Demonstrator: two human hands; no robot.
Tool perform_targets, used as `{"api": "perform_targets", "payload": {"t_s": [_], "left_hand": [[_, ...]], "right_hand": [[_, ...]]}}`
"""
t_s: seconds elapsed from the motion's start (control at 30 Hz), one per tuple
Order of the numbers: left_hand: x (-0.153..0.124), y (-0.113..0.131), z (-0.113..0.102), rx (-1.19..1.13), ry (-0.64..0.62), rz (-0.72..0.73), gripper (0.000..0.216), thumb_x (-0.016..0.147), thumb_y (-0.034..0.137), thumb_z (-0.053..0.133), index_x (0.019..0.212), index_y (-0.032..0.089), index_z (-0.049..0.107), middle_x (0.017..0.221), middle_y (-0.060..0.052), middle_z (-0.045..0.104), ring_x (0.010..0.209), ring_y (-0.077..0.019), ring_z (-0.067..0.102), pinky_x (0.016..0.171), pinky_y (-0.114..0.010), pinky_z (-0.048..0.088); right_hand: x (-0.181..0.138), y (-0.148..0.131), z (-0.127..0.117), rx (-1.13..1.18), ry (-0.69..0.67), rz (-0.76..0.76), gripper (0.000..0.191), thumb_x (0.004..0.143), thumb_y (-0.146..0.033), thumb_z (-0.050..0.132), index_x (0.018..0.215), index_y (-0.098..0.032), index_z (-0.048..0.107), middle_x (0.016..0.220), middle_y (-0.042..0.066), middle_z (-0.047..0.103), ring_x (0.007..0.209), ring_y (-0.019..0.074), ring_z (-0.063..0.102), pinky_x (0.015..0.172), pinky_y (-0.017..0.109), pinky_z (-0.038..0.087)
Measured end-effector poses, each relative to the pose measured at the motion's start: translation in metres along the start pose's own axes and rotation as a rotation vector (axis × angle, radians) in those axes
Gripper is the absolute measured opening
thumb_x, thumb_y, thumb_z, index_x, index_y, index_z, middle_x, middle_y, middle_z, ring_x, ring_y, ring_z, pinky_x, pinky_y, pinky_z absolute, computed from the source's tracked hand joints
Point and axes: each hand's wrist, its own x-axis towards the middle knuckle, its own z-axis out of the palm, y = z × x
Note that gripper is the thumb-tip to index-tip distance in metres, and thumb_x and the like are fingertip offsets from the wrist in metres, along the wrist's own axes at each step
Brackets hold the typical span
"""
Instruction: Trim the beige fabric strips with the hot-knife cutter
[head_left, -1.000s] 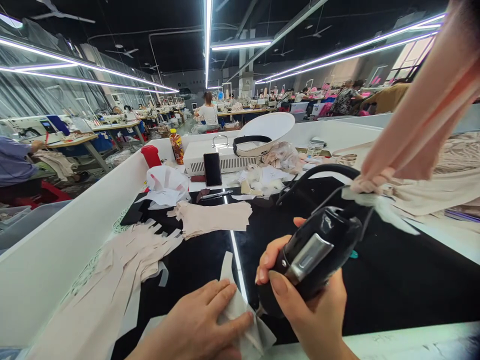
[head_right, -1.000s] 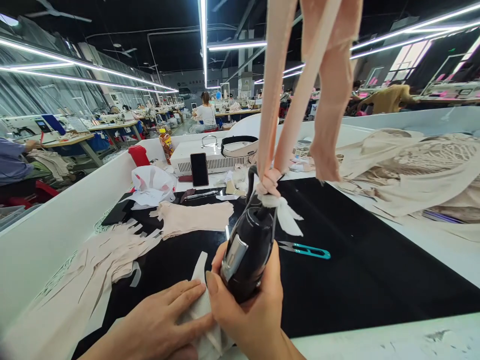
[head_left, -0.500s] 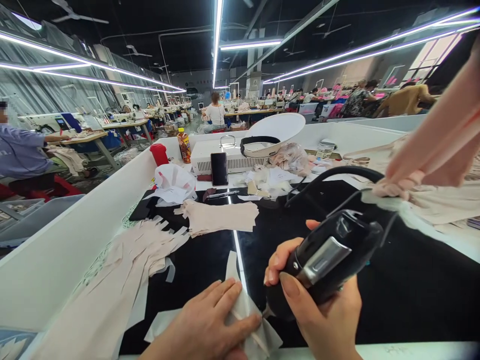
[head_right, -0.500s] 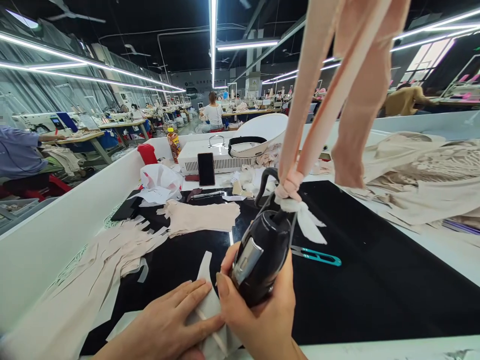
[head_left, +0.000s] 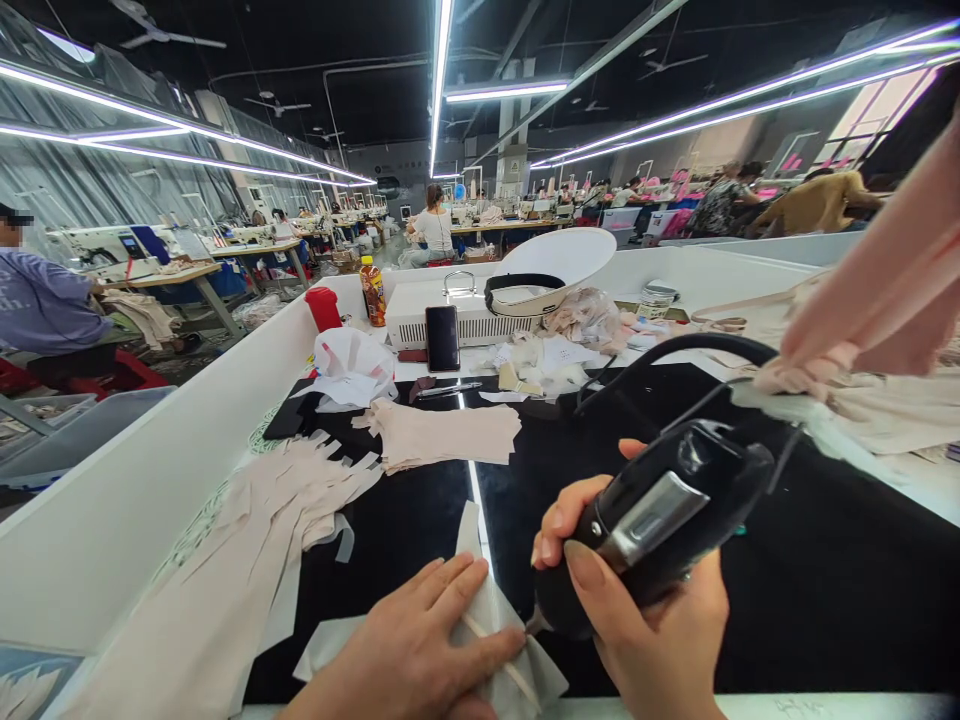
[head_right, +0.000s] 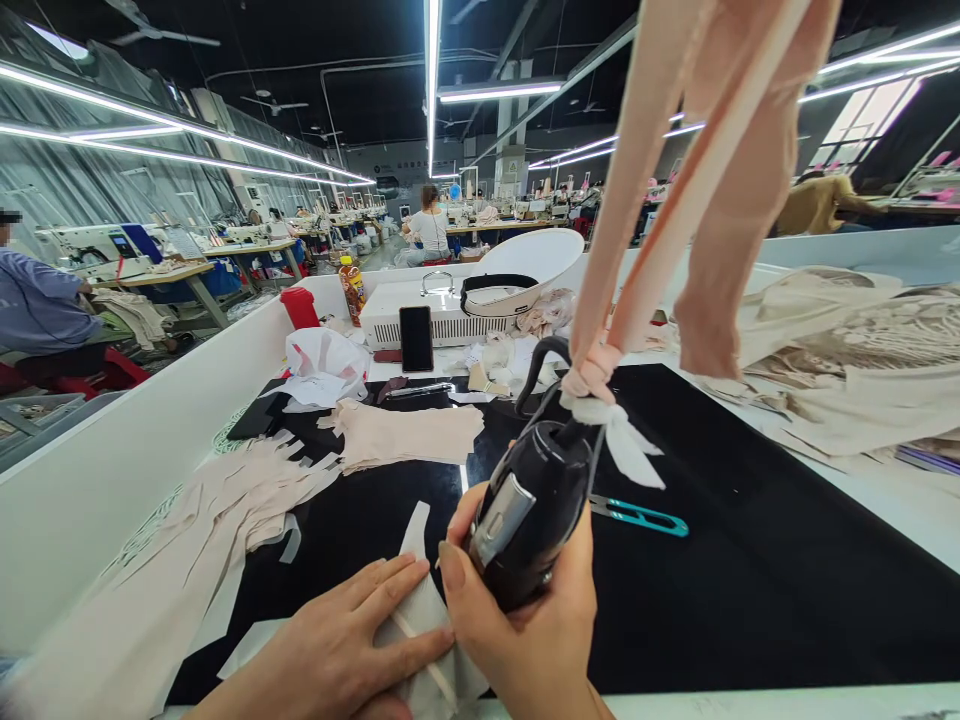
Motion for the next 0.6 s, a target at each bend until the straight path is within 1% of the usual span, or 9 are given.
{"api": "perform_targets", "payload": {"t_s": [0.1,0.13,0.23,0.3,0.33,0.4,0.47,0.53,0.6], "left_hand": [[-0.0009,-0.0002,-0.0001,-0.004,-0.011,-0.009,0.060,0.099,0.068,0.053,0.145,0.029,0.058,0.136,-0.017,0.063,0.128,-0.0317,0.062,0.100,-0.043,0.058],[-0.0011,-0.0001,0.0000,-0.005,-0.016,-0.011,0.060,0.099,0.068,0.052,0.145,0.029,0.057,0.137,-0.017,0.062,0.129,-0.0318,0.062,0.100,-0.043,0.058],[-0.0011,0.0010,-0.0006,-0.017,-0.015,-0.020,0.060,0.100,0.067,0.052,0.146,0.029,0.057,0.139,-0.017,0.061,0.131,-0.0314,0.061,0.103,-0.043,0.056],[-0.0005,0.0015,-0.0017,-0.024,-0.015,-0.023,0.060,0.100,0.067,0.051,0.146,0.030,0.057,0.140,-0.017,0.061,0.132,-0.0309,0.060,0.104,-0.043,0.056],[0.0000,0.0017,-0.0024,-0.025,-0.014,-0.022,0.060,0.100,0.068,0.050,0.146,0.030,0.057,0.140,-0.017,0.061,0.132,-0.0308,0.060,0.104,-0.043,0.056],[0.0007,0.0019,-0.0036,-0.027,-0.016,-0.020,0.060,0.100,0.067,0.050,0.147,0.030,0.055,0.141,-0.018,0.061,0.133,-0.0310,0.060,0.105,-0.043,0.055],[0.0009,0.0021,-0.0038,-0.033,-0.007,-0.018,0.061,0.100,0.067,0.052,0.148,0.030,0.054,0.142,-0.018,0.061,0.133,-0.0312,0.060,0.106,-0.043,0.054],[0.0003,0.0024,-0.0029,-0.039,0.001,-0.020,0.062,0.099,0.067,0.053,0.149,0.030,0.054,0.144,-0.017,0.060,0.134,-0.0315,0.059,0.107,-0.043,0.053],[-0.0009,0.0026,-0.0013,-0.041,0.007,-0.018,0.063,0.099,0.067,0.054,0.149,0.030,0.053,0.146,-0.017,0.059,0.134,-0.0312,0.059,0.107,-0.042,0.053]], "right_hand": [[0.0029,0.0023,-0.0008,-0.006,0.004,-0.020,0.058,0.091,-0.017,0.075,0.140,-0.033,0.047,0.083,-0.003,0.067,0.063,0.0150,0.063,0.059,0.029,0.057],[0.0041,0.0029,-0.0011,-0.010,0.004,-0.028,0.056,0.091,-0.017,0.075,0.138,-0.033,0.048,0.083,-0.003,0.066,0.063,0.0148,0.063,0.058,0.029,0.057],[0.0072,0.0038,-0.0015,-0.022,-0.029,-0.056,0.040,0.091,-0.018,0.076,0.122,-0.032,0.055,0.083,-0.003,0.067,0.061,0.0137,0.064,0.057,0.027,0.057],[0.0080,0.0038,-0.0016,-0.028,-0.021,-0.057,0.037,0.090,-0.016,0.076,0.117,-0.031,0.056,0.083,-0.003,0.067,0.061,0.0131,0.063,0.057,0.027,0.057],[0.0080,0.0038,-0.0018,-0.027,-0.013,-0.051,0.039,0.090,-0.015,0.075,0.120,-0.031,0.056,0.083,-0.004,0.067,0.061,0.0132,0.063,0.057,0.027,0.058],[0.0081,0.0042,-0.0029,-0.023,-0.016,-0.049,0.050,0.089,-0.013,0.075,0.130,-0.032,0.053,0.083,-0.004,0.067,0.062,0.0136,0.064,0.058,0.027,0.058],[0.0087,0.0052,-0.0049,-0.028,-0.054,-0.064,0.058,0.089,-0.013,0.074,0.137,-0.033,0.050,0.084,-0.003,0.068,0.063,0.0146,0.065,0.059,0.029,0.059],[0.0096,0.0066,-0.0068,-0.042,-0.070,-0.075,0.060,0.090,-0.013,0.074,0.140,-0.034,0.049,0.084,-0.003,0.068,0.063,0.0151,0.066,0.059,0.030,0.059],[0.0101,0.0074,-0.0075,-0.052,-0.064,-0.073,0.058,0.090,-0.015,0.074,0.139,-0.033,0.050,0.084,-0.003,0.068,0.062,0.0150,0.065,0.058,0.030,0.059]]}}
